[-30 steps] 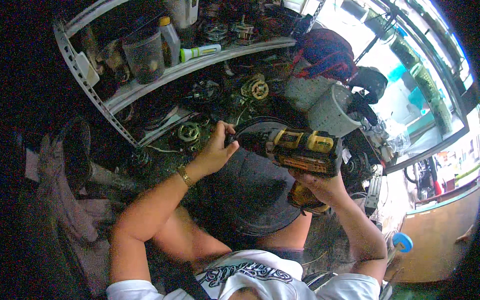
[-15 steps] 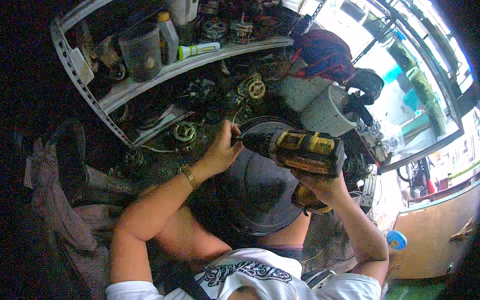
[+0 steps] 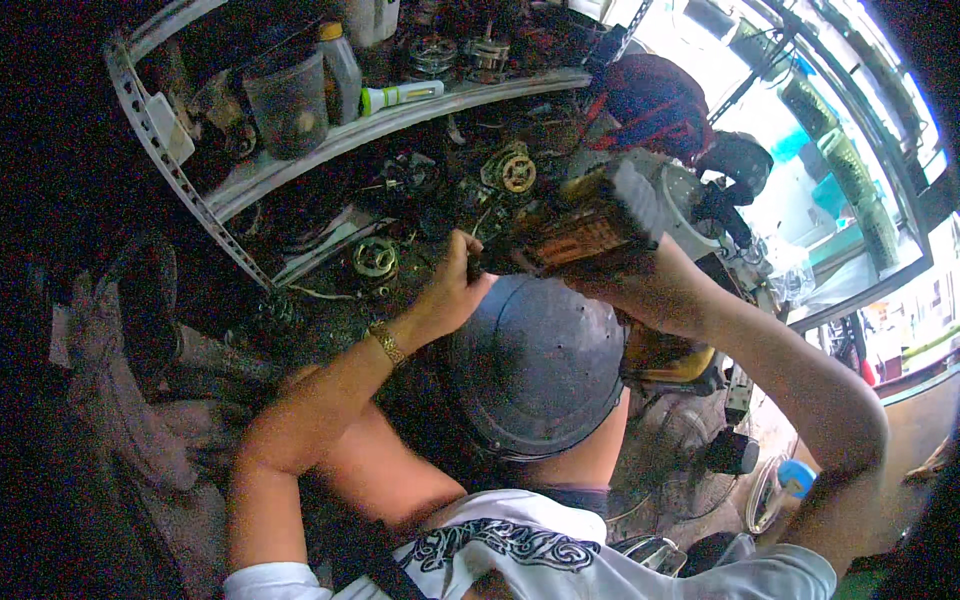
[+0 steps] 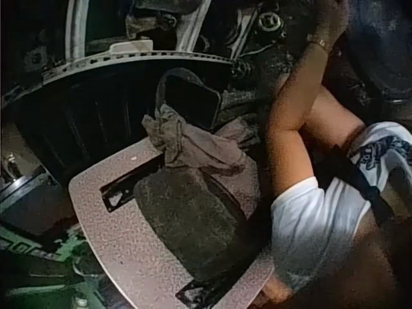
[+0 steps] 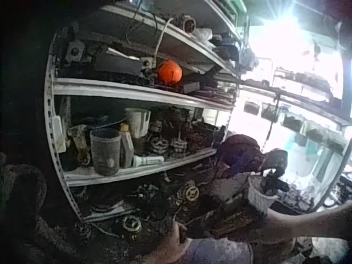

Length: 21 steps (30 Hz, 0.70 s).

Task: The person unscrews the center component of a black circular fan base using a power drill, removes the component to expose wires, uses a multimeter to test internal electrical parts, and cuts and strips wires with scissors and pliers.

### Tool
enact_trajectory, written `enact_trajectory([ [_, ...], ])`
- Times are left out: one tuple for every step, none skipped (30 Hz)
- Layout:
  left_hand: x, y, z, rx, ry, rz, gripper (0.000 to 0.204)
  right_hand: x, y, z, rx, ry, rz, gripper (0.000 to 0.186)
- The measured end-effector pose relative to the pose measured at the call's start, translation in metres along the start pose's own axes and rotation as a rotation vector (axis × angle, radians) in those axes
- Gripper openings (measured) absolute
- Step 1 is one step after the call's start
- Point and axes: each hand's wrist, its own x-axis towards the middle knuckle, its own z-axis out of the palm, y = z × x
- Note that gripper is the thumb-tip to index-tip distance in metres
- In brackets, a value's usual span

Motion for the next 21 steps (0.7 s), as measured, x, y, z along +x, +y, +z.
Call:
enact_trajectory([
  [0.0,-0.002,0.0,-0.001,0.002,0.003,0.032,0.001,-0.006,0.0,-0.06,-0.017,-0.039,0.04],
  [0.002,-0.004,0.0,-0.003,-0.01,-0.014,0.032,0.002,-0.006,0.0,-0.063,-0.014,-0.041,0.04],
  [0.003,-0.005,-0.001,-0.004,-0.023,-0.031,0.031,0.003,-0.004,0.0,-0.069,-0.012,-0.068,0.04],
  [0.004,-0.006,-0.001,-0.004,-0.023,-0.027,0.031,0.003,-0.003,0.0,-0.075,-0.009,-0.095,0.04],
  [0.005,-0.002,-0.003,-0.034,-0.054,-0.059,0.03,0.002,-0.003,-0.001,-0.072,-0.008,-0.093,0.04],
  [0.006,0.001,-0.005,-0.064,-0.086,-0.092,0.028,0.0,-0.003,-0.002,-0.028,-0.017,-0.042,0.041],
  [0.007,0.004,-0.008,-0.064,-0.091,-0.094,0.028,-0.001,0.0,-0.003,-0.003,-0.02,-0.014,0.041],
  [0.009,0.01,-0.01,-0.052,-0.098,-0.157,0.026,-0.004,0.001,-0.004,0.016,-0.017,0.015,0.041],
  [0.011,0.014,-0.012,-0.041,-0.106,-0.22,0.024,-0.006,0.007,-0.004,0.034,0.024,0.074,0.039],
  [0.01,0.012,-0.011,-0.046,-0.115,-0.217,0.024,-0.008,0.012,-0.004,0.052,0.067,0.134,0.039],
  [0.011,0.012,-0.013,-0.04,-0.083,-0.141,0.024,-0.011,0.012,-0.003,0.051,0.076,0.137,0.039],
  [0.011,0.011,-0.014,-0.035,-0.051,-0.066,0.023,-0.012,0.011,-0.001,0.033,0.096,0.192,0.04],
  [0.011,0.011,-0.014,-0.041,-0.057,-0.06,0.023,-0.015,0.012,-0.001,0.016,0.117,0.248,0.04],
  [0.012,0.011,-0.015,-0.006,-0.034,-0.03,0.022,-0.018,0.018,-0.002,0.016,0.125,0.254,0.04],
  [0.012,0.012,-0.016,0.029,-0.009,0.0,0.021,-0.024,0.027,-0.004,0.124,0.181,0.133,0.04],
  [0.013,0.012,-0.017,0.063,0.016,0.03,0.02,-0.029,0.037,-0.007,0.23,0.238,0.011,0.04],
  [0.015,0.017,-0.017,0.084,-0.017,-0.023,0.021,-0.042,0.047,-0.018,0.297,0.291,0.068,0.04],
  [0.014,0.017,-0.018,0.083,-0.017,-0.026,0.021,-0.05,0.053,-0.025,0.297,0.289,0.07,0.04],
  [0.014,0.016,-0.019,0.094,-0.016,-0.017,0.021,-0.057,0.058,-0.031,0.231,0.372,0.116,0.038],
  [0.016,0.018,-0.018,0.098,-0.023,0.0,0.021,-0.065,0.062,-0.036,0.162,0.466,0.165,0.036],
  [0.016,0.023,-0.019,0.146,-0.069,-0.054,0.021,-0.071,0.07,-0.039,0.161,0.474,0.169,0.036],
])
